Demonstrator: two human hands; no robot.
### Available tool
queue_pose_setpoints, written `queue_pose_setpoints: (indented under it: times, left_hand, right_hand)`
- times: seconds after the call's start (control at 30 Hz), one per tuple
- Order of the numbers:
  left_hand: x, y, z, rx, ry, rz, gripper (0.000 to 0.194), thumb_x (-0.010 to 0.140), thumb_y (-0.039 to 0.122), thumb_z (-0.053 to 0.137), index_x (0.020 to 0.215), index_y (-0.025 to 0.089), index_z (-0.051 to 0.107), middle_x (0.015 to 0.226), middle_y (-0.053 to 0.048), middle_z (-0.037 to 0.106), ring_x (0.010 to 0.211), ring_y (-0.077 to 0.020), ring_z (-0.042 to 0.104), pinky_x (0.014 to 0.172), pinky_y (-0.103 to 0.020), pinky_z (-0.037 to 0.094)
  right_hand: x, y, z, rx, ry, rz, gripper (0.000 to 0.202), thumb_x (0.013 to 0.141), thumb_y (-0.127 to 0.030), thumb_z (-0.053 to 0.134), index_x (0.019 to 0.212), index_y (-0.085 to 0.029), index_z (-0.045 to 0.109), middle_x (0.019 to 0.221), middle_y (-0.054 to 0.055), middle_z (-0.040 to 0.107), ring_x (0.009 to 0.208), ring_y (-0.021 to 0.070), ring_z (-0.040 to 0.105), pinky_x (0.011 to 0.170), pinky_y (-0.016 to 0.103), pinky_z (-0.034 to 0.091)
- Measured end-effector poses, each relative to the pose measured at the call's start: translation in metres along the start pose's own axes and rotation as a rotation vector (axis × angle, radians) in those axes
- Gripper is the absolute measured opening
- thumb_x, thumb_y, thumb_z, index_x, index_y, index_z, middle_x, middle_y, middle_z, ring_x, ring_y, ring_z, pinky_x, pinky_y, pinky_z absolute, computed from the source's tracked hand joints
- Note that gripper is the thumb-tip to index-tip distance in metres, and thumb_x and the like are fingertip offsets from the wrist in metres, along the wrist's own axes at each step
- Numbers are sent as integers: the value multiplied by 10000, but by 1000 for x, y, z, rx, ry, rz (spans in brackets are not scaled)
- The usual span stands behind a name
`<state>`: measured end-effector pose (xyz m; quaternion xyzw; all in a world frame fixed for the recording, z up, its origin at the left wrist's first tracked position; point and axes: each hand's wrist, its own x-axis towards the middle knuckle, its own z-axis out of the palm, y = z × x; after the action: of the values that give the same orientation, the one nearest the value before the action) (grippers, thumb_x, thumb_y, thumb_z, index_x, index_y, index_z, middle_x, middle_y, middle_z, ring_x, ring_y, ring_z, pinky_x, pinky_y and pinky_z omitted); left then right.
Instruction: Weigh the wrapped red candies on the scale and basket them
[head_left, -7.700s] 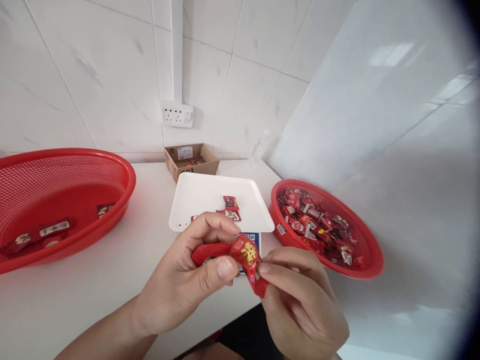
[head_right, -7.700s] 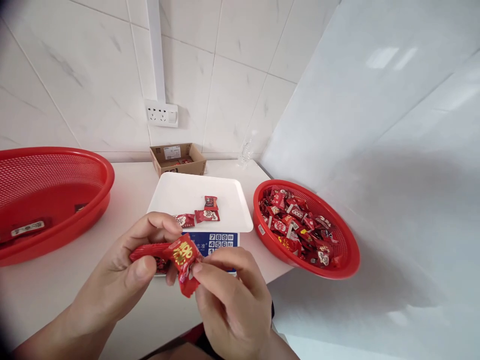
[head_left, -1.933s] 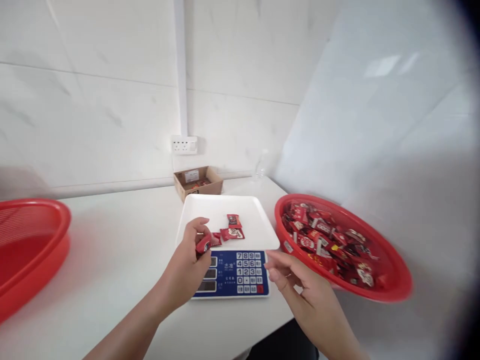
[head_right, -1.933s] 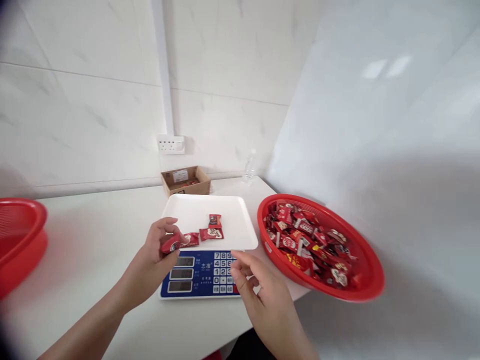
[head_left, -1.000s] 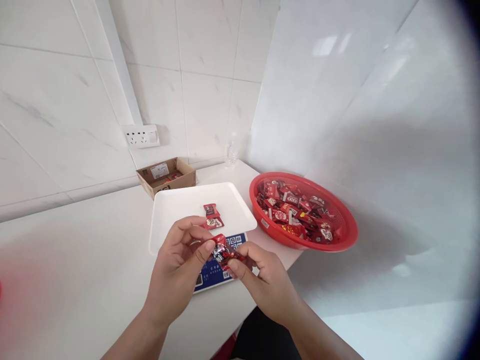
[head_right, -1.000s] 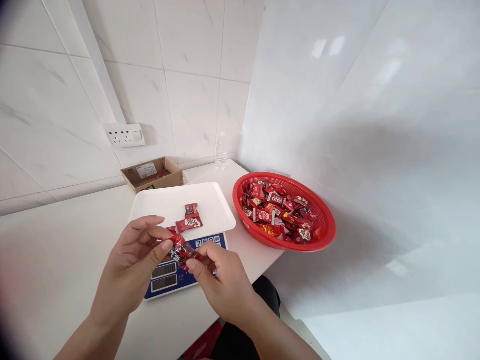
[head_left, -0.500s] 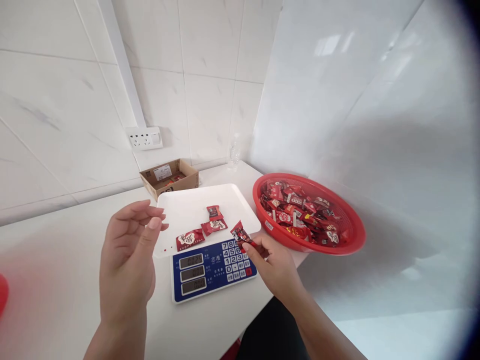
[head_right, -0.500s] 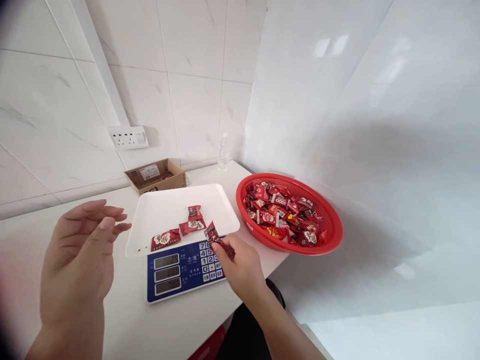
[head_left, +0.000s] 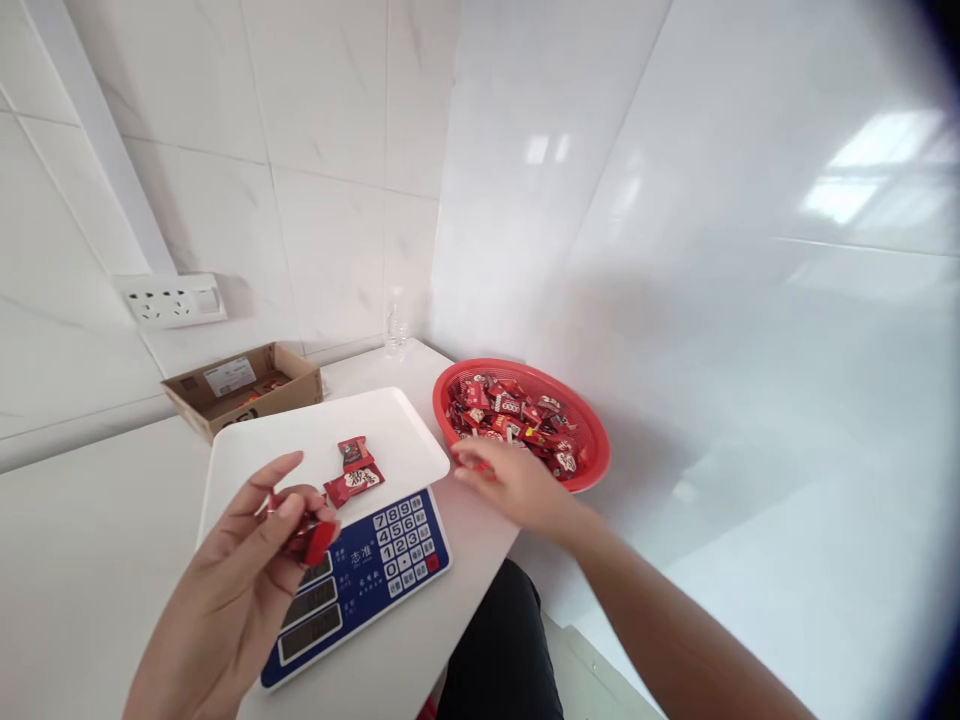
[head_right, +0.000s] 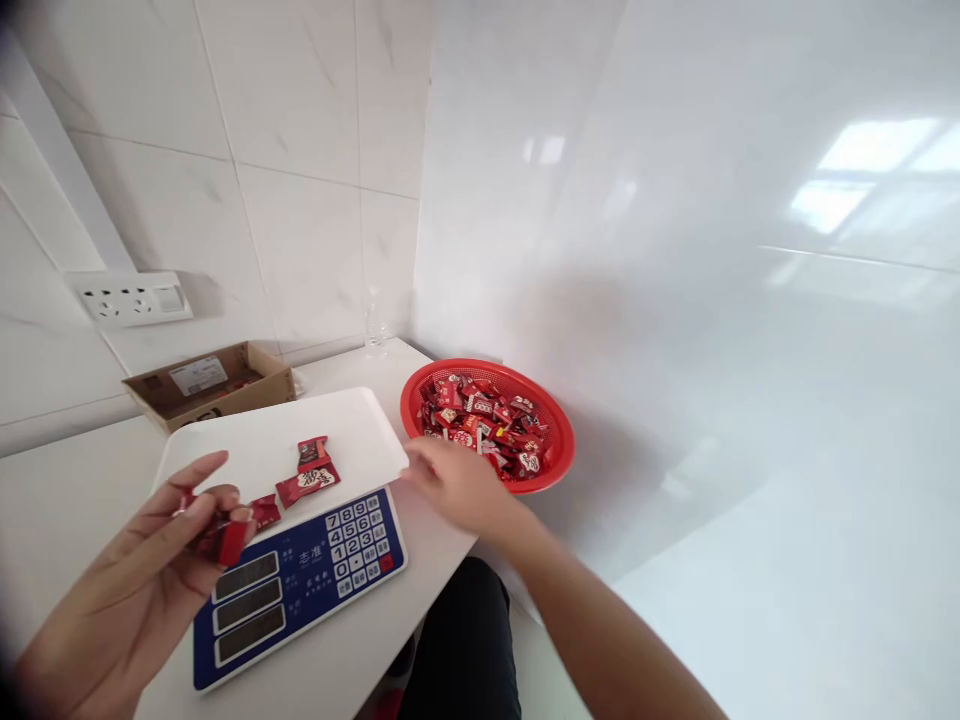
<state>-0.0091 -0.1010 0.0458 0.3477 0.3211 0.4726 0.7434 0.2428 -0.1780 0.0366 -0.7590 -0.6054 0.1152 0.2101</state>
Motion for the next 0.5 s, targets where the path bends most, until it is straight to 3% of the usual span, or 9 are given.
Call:
queue_pose_setpoints:
  times: [0.07,0.13,0.2,0.37,0.5]
  left_hand:
    - [2,7,-4,-29,38,41,396,643,178,870,1010,262,749,752,39,702,675,-96,687,660,-108,596]
    - [3,9,-7,-56,56,61,378,639,143,856,985,254,753,749,42,702,665,-92,691,669,-103,596]
    - [5,7,-10,-65,54,63,387,624,153,867,981,249,755,748,40,701,661,-100,694,661,-113,601]
    - [9,3,-16,-64,25,66,491,513,210,946,966,237,758,741,17,705,666,-135,701,649,-164,624]
    - [8,7,-17,-80,21,64,437,554,221,938,952,255,758,735,31,704,667,-123,704,649,-134,612]
  right_hand:
    - [18,33,-16,-84,-13,116,297,1009,-311,500,1264,-213,616,1296,94,665,1175,240,621,1002,403,477]
    - [35,62,-22,-163,-100,216,322,975,-327,595,1266,-189,606,1300,105,635,1132,254,633,972,485,509]
    - [51,82,-20,-212,-192,281,338,960,-329,628,1264,-183,604,1288,100,627,1084,246,648,915,471,550]
    - [84,97,0,-276,-260,374,377,958,-332,630,1302,-187,578,1320,104,602,1096,254,641,904,472,558]
    - [91,101,12,-273,-216,377,373,956,-329,633,1296,-184,583,1319,106,603,1101,255,640,908,472,555]
